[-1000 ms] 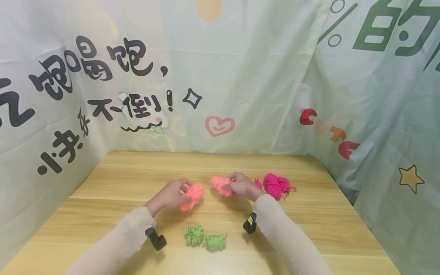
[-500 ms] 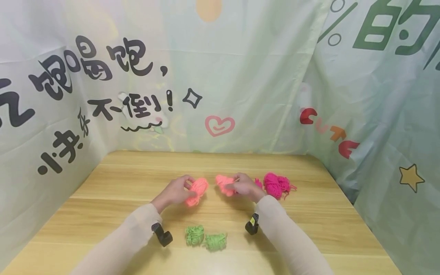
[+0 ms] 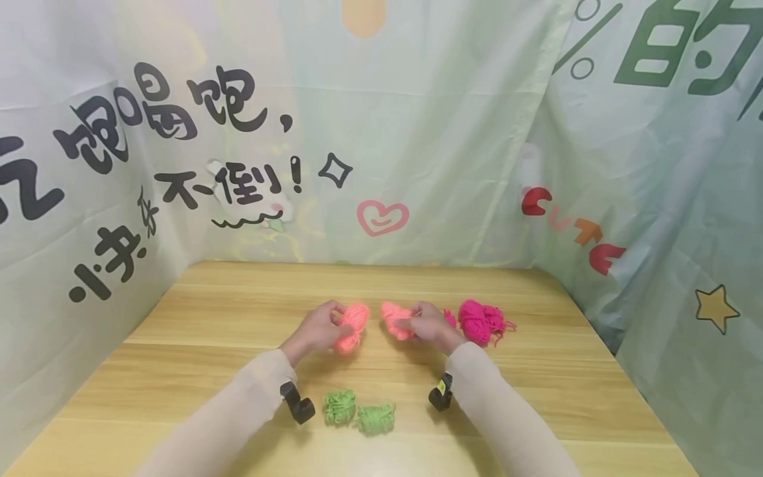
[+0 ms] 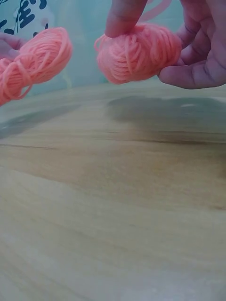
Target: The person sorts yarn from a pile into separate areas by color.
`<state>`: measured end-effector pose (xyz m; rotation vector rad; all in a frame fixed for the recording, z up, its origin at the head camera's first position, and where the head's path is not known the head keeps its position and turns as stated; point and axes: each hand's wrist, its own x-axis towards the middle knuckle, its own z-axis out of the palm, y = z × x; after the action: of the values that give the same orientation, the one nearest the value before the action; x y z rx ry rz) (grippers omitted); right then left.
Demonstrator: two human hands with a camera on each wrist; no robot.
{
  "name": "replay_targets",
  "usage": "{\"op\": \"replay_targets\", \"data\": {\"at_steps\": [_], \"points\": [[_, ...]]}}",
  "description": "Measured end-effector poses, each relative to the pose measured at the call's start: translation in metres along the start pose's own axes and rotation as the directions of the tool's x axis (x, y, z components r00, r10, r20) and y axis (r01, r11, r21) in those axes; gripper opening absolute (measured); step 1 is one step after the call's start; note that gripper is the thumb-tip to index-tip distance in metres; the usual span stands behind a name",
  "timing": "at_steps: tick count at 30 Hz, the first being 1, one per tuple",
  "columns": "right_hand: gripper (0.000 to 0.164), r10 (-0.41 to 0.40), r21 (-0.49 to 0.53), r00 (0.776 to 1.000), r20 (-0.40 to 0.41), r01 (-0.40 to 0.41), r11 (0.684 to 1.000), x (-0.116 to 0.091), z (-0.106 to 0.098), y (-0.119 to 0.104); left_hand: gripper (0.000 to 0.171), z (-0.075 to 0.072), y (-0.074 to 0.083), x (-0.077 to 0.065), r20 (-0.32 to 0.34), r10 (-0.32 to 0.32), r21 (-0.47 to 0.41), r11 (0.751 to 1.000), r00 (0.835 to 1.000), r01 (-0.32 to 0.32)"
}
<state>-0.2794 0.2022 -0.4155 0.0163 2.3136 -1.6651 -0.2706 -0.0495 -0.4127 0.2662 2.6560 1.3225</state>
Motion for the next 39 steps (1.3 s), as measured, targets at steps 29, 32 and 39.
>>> {"op": "replay_targets", "data": {"at_steps": [29, 32, 39], "points": [[0.034, 0.029, -0.080, 0.996, -0.088, -0.036, 0.996, -0.003, 0.001, 0.010, 0.033, 0.040, 0.010, 0.019, -0.044, -0.033, -0.036, 0.999, 0.998, 0.031], [0.034, 0.040, -0.080, 0.994, -0.099, -0.048, 0.996, -0.002, 0.001, 0.011, 0.033, 0.043, 0.012, 0.022, -0.042, -0.043, -0.037, 0.998, 0.998, 0.042], [0.033, 0.038, -0.092, 0.991, -0.125, -0.049, 0.995, -0.002, 0.003, 0.013, 0.029, 0.049, 0.016, 0.025, -0.049, -0.044, -0.023, 0.999, 0.998, 0.043]]}}
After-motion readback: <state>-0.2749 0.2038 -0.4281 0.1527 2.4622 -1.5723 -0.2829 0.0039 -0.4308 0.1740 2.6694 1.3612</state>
